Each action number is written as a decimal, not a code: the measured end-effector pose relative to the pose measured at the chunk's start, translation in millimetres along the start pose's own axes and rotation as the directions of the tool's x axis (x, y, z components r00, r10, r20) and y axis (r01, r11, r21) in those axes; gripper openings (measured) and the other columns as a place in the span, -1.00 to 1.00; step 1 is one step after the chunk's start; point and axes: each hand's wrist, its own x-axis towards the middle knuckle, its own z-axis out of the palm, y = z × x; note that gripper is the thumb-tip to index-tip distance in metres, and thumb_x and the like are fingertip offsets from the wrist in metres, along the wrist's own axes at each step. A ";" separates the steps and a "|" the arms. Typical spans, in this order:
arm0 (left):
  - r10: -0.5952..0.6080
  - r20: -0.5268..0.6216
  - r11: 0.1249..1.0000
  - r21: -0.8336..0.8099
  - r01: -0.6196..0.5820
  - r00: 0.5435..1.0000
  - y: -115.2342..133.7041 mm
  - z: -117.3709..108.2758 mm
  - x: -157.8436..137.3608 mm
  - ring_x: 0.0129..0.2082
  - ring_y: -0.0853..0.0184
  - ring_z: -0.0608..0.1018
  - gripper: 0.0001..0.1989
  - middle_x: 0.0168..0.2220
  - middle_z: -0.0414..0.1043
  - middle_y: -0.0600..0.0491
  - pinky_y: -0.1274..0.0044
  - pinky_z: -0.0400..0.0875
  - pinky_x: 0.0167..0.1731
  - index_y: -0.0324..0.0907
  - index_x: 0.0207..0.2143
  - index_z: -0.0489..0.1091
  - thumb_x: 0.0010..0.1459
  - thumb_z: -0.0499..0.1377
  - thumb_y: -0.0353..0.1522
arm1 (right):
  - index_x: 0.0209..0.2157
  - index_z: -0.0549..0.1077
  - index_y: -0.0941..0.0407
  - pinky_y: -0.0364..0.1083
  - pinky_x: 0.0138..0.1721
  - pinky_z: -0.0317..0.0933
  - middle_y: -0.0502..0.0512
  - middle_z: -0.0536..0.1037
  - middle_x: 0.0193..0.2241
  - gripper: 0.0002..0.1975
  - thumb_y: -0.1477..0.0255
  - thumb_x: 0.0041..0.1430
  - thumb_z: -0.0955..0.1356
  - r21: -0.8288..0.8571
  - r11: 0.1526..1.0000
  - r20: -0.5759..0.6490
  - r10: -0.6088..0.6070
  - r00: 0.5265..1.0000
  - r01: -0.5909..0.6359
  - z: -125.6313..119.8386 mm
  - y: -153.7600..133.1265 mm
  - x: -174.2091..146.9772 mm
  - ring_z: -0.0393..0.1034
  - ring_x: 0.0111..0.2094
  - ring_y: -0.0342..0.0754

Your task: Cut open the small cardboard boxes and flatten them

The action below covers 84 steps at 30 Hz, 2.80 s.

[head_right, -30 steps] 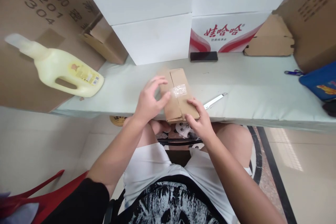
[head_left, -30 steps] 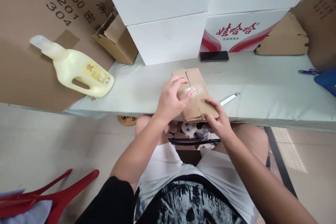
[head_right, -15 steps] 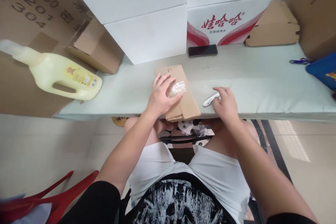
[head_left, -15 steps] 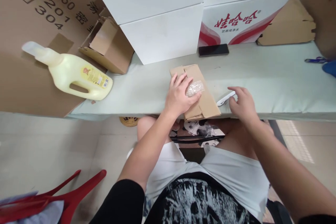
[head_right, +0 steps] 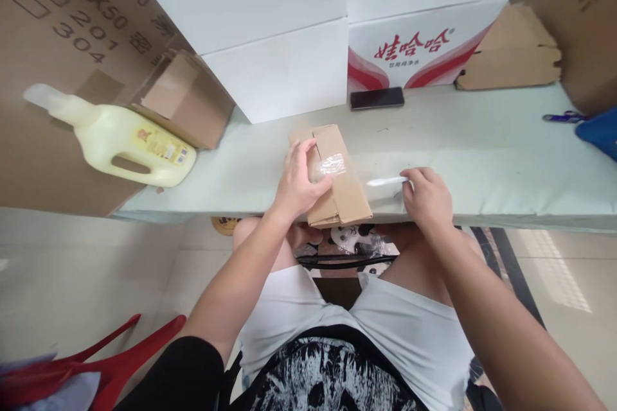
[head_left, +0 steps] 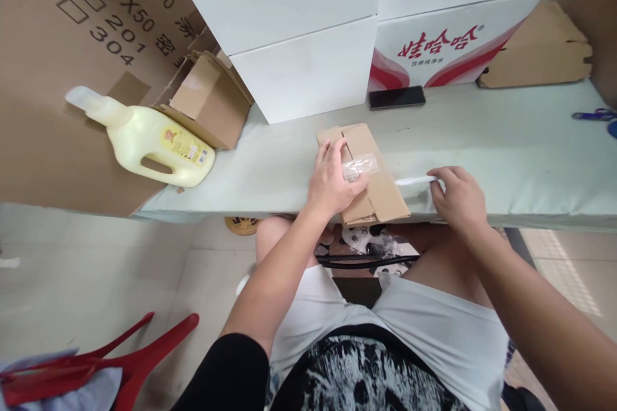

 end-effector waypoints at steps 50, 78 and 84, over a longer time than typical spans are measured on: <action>0.157 -0.143 0.985 -0.045 -0.164 0.977 -21.1 12.5 -8.6 0.42 0.12 0.20 -0.53 0.29 0.35 -0.08 0.19 0.10 0.43 -0.09 0.22 0.22 0.27 0.10 -0.31 | -0.18 0.58 0.01 -0.02 -0.25 0.36 0.03 0.63 -0.42 -0.73 0.23 0.25 0.29 0.568 0.820 0.119 -0.001 0.993 -0.067 -36.6 -148.8 2.6 0.53 -0.38 -0.01; 0.120 -0.126 0.987 -0.094 -0.132 0.985 -20.1 11.7 -6.7 0.43 0.15 0.18 -0.58 0.29 0.35 -0.05 0.19 0.10 0.44 -0.09 0.22 0.24 0.34 -0.02 -0.34 | -0.23 0.59 0.01 -0.07 -0.37 0.28 0.05 0.65 -0.39 -0.75 0.27 0.23 0.29 0.472 0.881 0.077 -0.079 0.994 0.034 -37.9 -154.1 4.0 0.49 -0.41 -0.02; 0.121 -0.129 0.987 -0.092 -0.133 0.984 -22.5 12.5 -5.0 0.41 0.14 0.21 -0.60 0.28 0.35 -0.03 0.23 0.13 0.43 -0.07 0.21 0.25 0.34 0.00 -0.33 | -0.23 0.59 0.02 -0.09 -0.37 0.29 0.05 0.65 -0.38 -0.76 0.30 0.21 0.30 0.475 0.879 0.065 -0.075 0.995 0.035 -38.0 -151.0 2.5 0.50 -0.40 -0.02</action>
